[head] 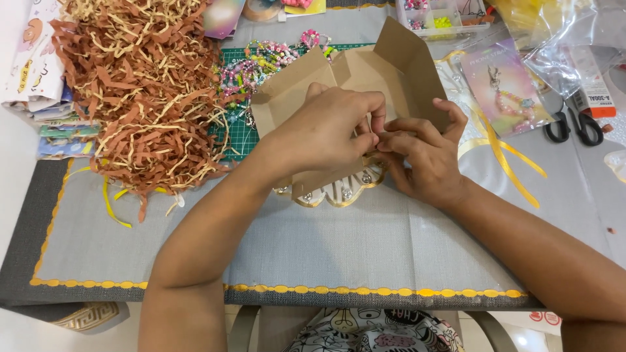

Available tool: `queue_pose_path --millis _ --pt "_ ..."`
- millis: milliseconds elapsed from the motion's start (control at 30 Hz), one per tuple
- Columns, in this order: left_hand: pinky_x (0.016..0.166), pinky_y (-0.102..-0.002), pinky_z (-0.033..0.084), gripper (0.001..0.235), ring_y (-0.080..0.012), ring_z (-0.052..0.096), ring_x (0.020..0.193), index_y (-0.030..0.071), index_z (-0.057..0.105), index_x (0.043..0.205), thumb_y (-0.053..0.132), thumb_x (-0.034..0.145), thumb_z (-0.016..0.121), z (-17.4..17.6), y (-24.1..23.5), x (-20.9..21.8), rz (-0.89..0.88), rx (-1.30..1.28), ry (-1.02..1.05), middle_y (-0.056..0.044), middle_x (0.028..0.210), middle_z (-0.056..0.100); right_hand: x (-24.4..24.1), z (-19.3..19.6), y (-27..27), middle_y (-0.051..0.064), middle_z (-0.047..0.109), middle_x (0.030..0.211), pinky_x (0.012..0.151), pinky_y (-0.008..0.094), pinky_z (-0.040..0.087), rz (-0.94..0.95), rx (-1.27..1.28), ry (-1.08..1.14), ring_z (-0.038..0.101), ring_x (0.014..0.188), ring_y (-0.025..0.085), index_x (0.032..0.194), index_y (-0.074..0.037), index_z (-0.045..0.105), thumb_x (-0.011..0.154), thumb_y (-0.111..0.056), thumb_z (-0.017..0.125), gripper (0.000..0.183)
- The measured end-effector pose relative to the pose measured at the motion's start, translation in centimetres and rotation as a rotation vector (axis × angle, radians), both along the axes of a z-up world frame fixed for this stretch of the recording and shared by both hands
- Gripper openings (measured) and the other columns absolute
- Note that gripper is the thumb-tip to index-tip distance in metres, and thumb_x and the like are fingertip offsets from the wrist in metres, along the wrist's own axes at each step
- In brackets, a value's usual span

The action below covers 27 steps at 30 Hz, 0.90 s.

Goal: The person assembles a small brown cardboard box by folding and interlocking its flaps. They manipulate the side and top flaps to form the box structure, then adjust the corners to ensure the box holds its shape.

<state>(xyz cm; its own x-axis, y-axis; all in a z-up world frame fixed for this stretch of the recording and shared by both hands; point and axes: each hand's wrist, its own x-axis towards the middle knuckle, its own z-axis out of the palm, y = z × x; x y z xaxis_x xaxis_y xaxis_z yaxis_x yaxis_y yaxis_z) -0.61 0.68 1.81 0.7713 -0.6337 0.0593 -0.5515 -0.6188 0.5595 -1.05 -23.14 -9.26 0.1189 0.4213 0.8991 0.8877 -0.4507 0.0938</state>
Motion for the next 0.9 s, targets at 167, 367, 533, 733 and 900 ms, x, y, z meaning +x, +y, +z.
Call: queue_pose_path --millis 167,367,533,733,900 --pt "0.116 -0.065 0.029 0.022 -0.0266 0.076 0.104 0.023 0.075 0.105 0.034 0.09 0.088 -0.5 -0.3 -0.2 -0.015 0.066 -0.076 0.005 0.079 0.082 0.5 -1.5 -0.6 0.002 0.082 0.101 0.116 0.073 0.037 -0.029 0.015 -0.032 0.075 0.095 0.028 0.114 -0.008 0.073 0.112 -0.012 0.09 0.018" --pt "0.118 -0.086 0.018 0.031 -0.0263 0.071 0.1 0.02 0.082 0.095 0.038 0.075 0.096 -1.0 -1.7 -1.0 0.033 0.18 -0.211 0.005 0.072 0.075 0.4 -2.0 -0.6 0.002 0.08 0.103 0.115 0.073 0.038 -0.082 0.013 -0.032 0.074 0.095 0.029 0.122 -0.004 0.073 0.11 -0.017 0.093 0.026" --pt "0.117 -0.096 0.008 0.021 -0.0306 0.07 0.102 0.013 0.086 0.095 0.024 0.078 0.093 -2.8 -2.5 -1.1 0.082 0.255 -0.391 -0.002 0.071 0.073 -0.1 -1.5 -1.0 0.004 0.079 0.106 0.116 0.074 0.038 -0.131 0.013 0.038 0.073 0.098 0.031 0.126 -0.003 0.072 0.111 -0.023 0.092 0.032" --pt "0.123 -0.089 0.019 0.042 -0.0251 0.067 0.108 0.03 0.088 0.076 0.062 0.103 0.081 -2.6 -2.4 -1.1 0.192 0.475 -0.544 0.005 0.075 0.077 -1.4 1.4 -0.4 0.0 0.084 0.117 0.125 0.061 0.032 -0.2 -0.009 0.146 0.072 0.11 0.03 0.122 -0.005 0.067 0.102 -0.023 0.077 0.029" --pt "0.127 -0.081 0.02 0.013 -0.0174 0.065 0.108 0.031 0.082 0.069 0.018 0.068 0.085 -2.0 -1.8 -0.6 0.186 0.581 -0.503 0.008 0.064 0.066 -1.8 2.4 -0.3 0.003 0.088 0.116 0.123 0.057 0.03 -0.227 -0.08 0.088 0.069 0.113 0.031 0.111 -0.009 0.072 0.109 -0.042 0.074 0.033"
